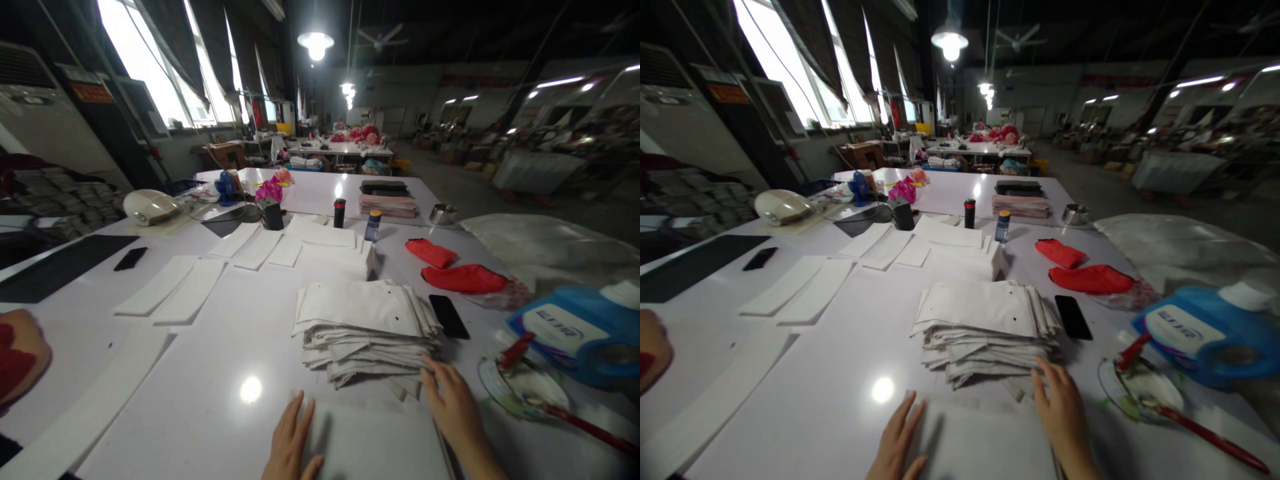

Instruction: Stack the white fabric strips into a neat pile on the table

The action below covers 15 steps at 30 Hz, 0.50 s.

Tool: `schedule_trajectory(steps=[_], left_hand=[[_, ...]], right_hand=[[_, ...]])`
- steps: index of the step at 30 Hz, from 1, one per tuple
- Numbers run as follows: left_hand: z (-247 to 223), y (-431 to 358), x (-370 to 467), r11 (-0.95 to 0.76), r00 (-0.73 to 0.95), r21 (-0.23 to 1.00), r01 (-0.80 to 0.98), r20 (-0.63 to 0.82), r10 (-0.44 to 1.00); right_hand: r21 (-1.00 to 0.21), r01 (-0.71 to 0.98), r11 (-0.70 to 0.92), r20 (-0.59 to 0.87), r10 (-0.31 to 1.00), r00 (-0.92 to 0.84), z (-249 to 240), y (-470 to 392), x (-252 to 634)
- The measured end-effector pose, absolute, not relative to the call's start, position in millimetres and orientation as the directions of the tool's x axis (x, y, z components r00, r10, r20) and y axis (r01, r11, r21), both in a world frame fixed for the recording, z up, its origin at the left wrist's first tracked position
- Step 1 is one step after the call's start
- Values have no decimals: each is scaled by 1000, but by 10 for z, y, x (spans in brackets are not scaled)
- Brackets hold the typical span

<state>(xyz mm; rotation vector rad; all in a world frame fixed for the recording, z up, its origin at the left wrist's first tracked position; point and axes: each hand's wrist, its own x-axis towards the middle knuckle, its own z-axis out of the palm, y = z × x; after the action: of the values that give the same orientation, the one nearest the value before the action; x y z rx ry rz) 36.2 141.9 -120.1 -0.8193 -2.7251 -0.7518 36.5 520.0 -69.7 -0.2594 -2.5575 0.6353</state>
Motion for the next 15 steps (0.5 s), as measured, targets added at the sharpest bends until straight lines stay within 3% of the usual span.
schedule_trajectory(steps=[2,5,9,12,15], left_hand=[[-1037,1360,206,717,-910,563,412,290,295],[-798,1376,-75,602,-985,780,171,128,113],[-575,1621,-280,229,-959,950,-211,-247,139],[-462,1928,-295,-157,-855,865,-477,-415,310],[-356,2185,-357,-473,-755,597,-648,-421,502]], right_hand=[[-515,182,838,368,407,-836,-405,5447,-43],[-545,290,786,176,446,-878,-162,5671,-519],[-621,299,724,72,433,-898,57,5519,-779],[-721,171,671,145,387,-910,419,5053,-749],[-823,-18,568,214,281,-936,880,4490,-483]])
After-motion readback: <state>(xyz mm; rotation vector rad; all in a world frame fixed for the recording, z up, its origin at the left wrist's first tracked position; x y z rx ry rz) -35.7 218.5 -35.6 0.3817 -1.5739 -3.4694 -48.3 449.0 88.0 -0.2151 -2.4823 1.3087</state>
